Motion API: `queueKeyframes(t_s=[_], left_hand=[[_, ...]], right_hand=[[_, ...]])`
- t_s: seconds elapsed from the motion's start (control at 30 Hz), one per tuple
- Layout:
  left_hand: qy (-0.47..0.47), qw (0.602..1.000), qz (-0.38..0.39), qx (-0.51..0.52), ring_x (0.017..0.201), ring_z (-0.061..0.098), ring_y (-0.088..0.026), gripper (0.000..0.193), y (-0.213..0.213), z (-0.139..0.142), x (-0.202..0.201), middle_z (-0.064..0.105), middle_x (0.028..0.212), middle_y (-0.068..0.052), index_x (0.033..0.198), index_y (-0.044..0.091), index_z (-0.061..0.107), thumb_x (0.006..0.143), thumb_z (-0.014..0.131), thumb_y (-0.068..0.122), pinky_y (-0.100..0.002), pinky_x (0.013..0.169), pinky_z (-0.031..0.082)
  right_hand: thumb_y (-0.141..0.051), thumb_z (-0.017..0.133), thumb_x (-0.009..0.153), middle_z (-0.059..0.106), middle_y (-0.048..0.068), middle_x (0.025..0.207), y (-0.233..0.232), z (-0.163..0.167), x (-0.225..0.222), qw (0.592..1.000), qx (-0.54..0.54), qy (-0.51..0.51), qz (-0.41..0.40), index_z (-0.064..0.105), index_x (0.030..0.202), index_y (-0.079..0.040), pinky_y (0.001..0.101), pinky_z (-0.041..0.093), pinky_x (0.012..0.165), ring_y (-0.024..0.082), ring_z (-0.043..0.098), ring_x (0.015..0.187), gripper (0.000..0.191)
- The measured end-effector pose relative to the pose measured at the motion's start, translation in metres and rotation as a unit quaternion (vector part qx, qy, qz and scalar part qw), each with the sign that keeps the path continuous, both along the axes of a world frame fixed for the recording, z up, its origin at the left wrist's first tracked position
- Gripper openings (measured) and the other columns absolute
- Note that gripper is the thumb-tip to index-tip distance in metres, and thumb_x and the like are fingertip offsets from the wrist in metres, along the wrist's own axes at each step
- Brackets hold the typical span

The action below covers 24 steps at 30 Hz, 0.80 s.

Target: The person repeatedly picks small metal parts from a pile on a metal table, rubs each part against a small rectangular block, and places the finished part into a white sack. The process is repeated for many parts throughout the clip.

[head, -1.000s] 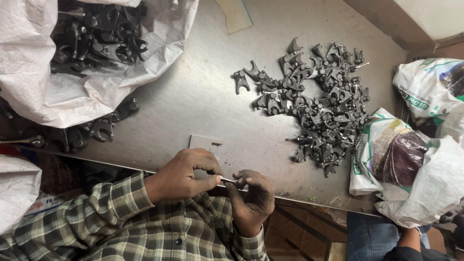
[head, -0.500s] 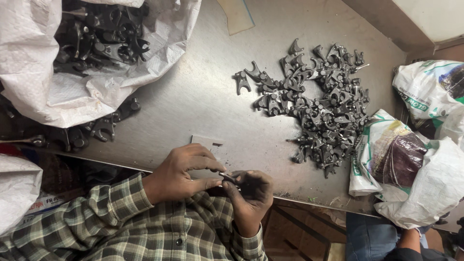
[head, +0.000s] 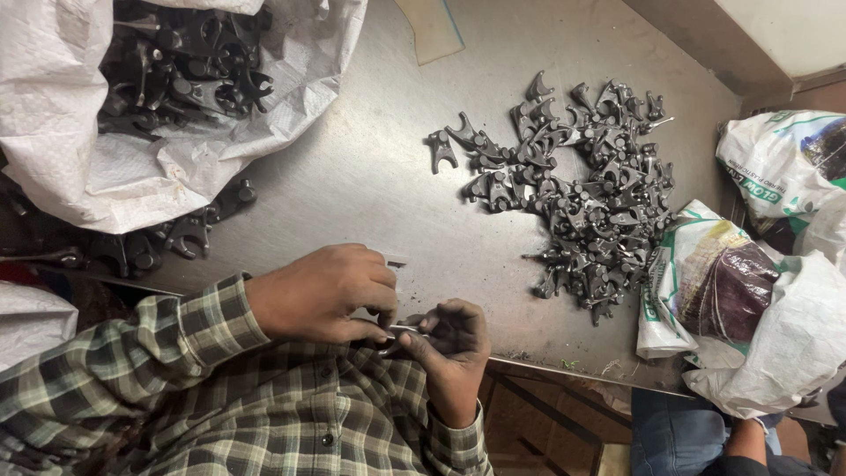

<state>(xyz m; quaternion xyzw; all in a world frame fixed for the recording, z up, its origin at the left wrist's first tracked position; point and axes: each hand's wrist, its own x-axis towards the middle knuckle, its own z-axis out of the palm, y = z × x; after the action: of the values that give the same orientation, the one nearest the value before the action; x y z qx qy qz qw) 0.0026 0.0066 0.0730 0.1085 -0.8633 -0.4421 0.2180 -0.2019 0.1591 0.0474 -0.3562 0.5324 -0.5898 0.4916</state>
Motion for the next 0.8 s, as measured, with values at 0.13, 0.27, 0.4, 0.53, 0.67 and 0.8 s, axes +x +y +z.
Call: queueKeyframes(t_s=[0.13,0.27,0.4,0.53,0.67,0.8], left_hand=[[-0.045,0.998,-0.041,0.006,0.08,0.061,-0.024,0.024,-0.003,0.0,-0.004,0.064,0.078,-0.005,0.078,0.009,0.069,0.076,0.082,0.03,-0.044,0.076,0.049],[-0.053,0.997,-0.053,0.008,0.083,0.06,-0.025,0.026,0.0,-0.007,-0.006,0.064,0.081,-0.005,0.082,0.008,0.068,0.08,0.08,0.032,-0.044,0.082,0.048],[-0.017,1.0,-0.016,-0.021,0.086,0.06,-0.027,0.028,0.005,-0.016,-0.004,0.064,0.085,-0.007,0.09,0.006,0.068,0.083,0.079,0.032,-0.044,0.083,0.048],[-0.007,0.999,0.03,-0.04,0.09,0.062,-0.026,0.027,0.009,-0.025,-0.003,0.065,0.089,-0.008,0.089,0.006,0.068,0.08,0.079,0.029,-0.043,0.086,0.049],[0.03,0.997,0.058,-0.05,0.089,0.064,-0.025,0.03,0.013,-0.031,0.0,0.067,0.089,-0.006,0.086,0.008,0.069,0.08,0.083,0.034,-0.042,0.083,0.051],[0.063,0.991,0.106,-0.051,0.084,0.065,-0.024,0.031,0.016,-0.035,0.004,0.067,0.086,-0.005,0.084,0.011,0.069,0.078,0.085,0.037,-0.041,0.076,0.053]], right_hand=[[0.014,0.078,0.081,0.062,0.009,0.096,-0.003,-0.001,-0.002,0.999,0.025,-0.028,0.013,0.053,0.118,0.0,0.0375,0.066,0.079,0.024,0.073,0.097,0.047],[0.016,0.078,0.08,0.063,0.01,0.096,-0.006,-0.002,-0.004,0.998,0.034,-0.04,0.015,0.054,0.116,0.001,0.0361,0.064,0.077,0.024,0.073,0.094,0.046],[0.016,0.077,0.08,0.062,0.009,0.097,-0.007,-0.005,-0.003,0.999,0.028,-0.042,-0.005,0.055,0.114,0.002,0.0353,0.064,0.078,0.023,0.072,0.094,0.042],[0.014,0.078,0.082,0.063,0.009,0.098,-0.007,-0.009,0.0,0.997,0.021,-0.062,-0.032,0.056,0.112,0.002,0.0341,0.062,0.081,0.022,0.071,0.096,0.04],[0.014,0.077,0.082,0.064,0.01,0.097,-0.008,-0.012,0.004,0.998,0.002,-0.053,-0.045,0.057,0.111,0.001,0.0358,0.063,0.08,0.023,0.072,0.096,0.038],[0.015,0.076,0.083,0.063,0.009,0.097,-0.007,-0.014,0.004,0.997,-0.014,-0.048,-0.051,0.057,0.111,0.001,0.0359,0.063,0.08,0.023,0.072,0.097,0.037]])
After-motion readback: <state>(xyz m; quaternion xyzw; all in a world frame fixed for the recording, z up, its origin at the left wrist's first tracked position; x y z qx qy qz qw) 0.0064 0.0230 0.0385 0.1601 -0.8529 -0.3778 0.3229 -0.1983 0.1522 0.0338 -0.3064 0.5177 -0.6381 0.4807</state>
